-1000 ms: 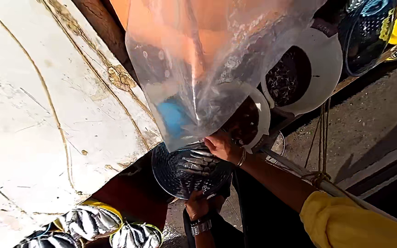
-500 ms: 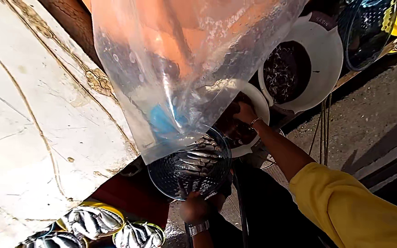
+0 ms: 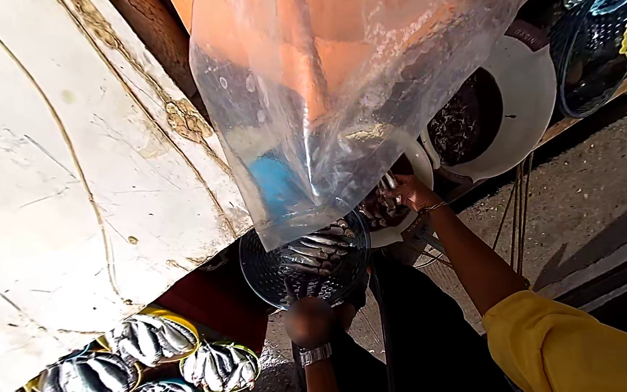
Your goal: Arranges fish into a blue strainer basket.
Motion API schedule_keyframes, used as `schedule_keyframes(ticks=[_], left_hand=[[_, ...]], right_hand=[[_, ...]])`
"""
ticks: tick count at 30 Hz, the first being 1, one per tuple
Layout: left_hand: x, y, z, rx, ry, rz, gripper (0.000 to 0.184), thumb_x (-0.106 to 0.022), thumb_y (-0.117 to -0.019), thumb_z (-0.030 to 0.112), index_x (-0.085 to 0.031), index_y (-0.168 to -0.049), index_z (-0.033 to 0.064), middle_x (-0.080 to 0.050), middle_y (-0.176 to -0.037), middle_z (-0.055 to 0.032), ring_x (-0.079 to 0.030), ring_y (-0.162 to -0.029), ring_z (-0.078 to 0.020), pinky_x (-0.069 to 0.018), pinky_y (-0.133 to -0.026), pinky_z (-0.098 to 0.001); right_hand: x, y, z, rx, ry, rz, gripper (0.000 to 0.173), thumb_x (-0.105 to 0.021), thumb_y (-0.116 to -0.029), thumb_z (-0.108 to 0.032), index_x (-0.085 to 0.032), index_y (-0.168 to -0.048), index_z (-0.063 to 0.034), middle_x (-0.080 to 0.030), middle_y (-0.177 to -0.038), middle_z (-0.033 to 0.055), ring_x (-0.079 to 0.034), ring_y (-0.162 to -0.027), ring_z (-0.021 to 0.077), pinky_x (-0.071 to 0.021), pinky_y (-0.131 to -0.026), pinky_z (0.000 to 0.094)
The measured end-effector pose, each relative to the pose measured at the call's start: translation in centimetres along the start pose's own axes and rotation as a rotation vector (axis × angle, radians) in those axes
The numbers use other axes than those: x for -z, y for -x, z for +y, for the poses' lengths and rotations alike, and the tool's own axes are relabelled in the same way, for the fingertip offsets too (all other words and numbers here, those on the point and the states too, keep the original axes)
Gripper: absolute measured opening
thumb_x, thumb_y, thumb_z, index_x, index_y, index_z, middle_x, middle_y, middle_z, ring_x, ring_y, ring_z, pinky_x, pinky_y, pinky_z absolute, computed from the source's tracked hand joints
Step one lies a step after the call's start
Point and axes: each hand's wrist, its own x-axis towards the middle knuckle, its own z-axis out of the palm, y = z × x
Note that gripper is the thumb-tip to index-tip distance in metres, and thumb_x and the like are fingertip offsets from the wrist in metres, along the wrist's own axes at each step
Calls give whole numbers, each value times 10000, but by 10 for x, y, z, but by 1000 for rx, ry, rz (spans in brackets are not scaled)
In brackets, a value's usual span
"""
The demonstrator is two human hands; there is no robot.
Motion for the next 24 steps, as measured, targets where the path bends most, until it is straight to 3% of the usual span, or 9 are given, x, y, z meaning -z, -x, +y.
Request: schedule_keyframes(ticks=[3,8,10,13,17,19,21,24], left_hand=[[-1,1,2,8,-2,2,371,-467,-761,-154,-497,-1053,73,-641,-840,-63,-672,-698,-167,-601,-597,-371],[0,1,2,-2,2,-15,373,-470,-752,-154,-502,-1050,68,-655,-846,-61,-682,-700,-165,-602,-586,-374],[-1,2,3,-5,11,-12,368,-467,-749,-155,-508,-1040,67,-661,-833,-64,-685,-688,-172,-604,-582,-380],[-1,2,3,-1,4,-11,360,-466,-751,-155,-504,-1033,66,-657,-826,-55,-681,-686,-158,-604,-584,-368],[-2,0,-1,20,6,-8,350,-476,-759,-152,-504,-1039,56,-643,-835,-71,-673,-697,-185,-601,-598,-397],[-2,0,-2,19,4,5,354,-483,-758,-149,-506,-1055,42,-644,-856,-87,-674,-710,-202,-602,-609,-413],[-1,0,-3,13,-3,-2,398,-487,-758,-146,-499,-1117,28,-634,-906,-104,-668,-741,-216,-600,-623,-422],[-5,1,-4,-9,-10,-3,378,-504,-737,-138,-509,-1070,41,-639,-854,-87,-665,-697,-195,-598,-598,-402]], right_hand=[[-1,8,5,91,-65,9,434,-628,-889,89,-551,-1310,16,-694,-1053,115,-702,-893,191,-613,-815,381],[-2,1,11,162,86,213,249,-648,-970,-29,-630,-1210,35,-694,-986,91,-672,-837,120,-588,-786,317],[-4,-1,7,154,163,272,244,-632,-995,-61,-625,-1217,39,-674,-1035,103,-637,-852,110,-556,-785,299],[-11,5,-5,145,220,323,304,-632,-996,-52,-613,-1281,52,-653,-1157,159,-659,-911,160,-581,-811,322],[-31,27,-27,180,213,333,272,-611,-1008,-39,-610,-1260,61,-695,-1000,124,-704,-763,153,-624,-725,330],[-57,53,-42,249,255,276,311,-617,-999,-26,-590,-1303,36,-708,-1011,125,-731,-756,167,-646,-718,340],[-85,81,-50,313,292,125,403,-639,-1004,-61,-542,-1395,-54,-703,-1042,115,-732,-733,177,-648,-678,331],[-131,88,-41,333,229,-119,377,-703,-955,-41,-573,-1309,-38,-710,-1001,127,-713,-650,188,-632,-539,313]])
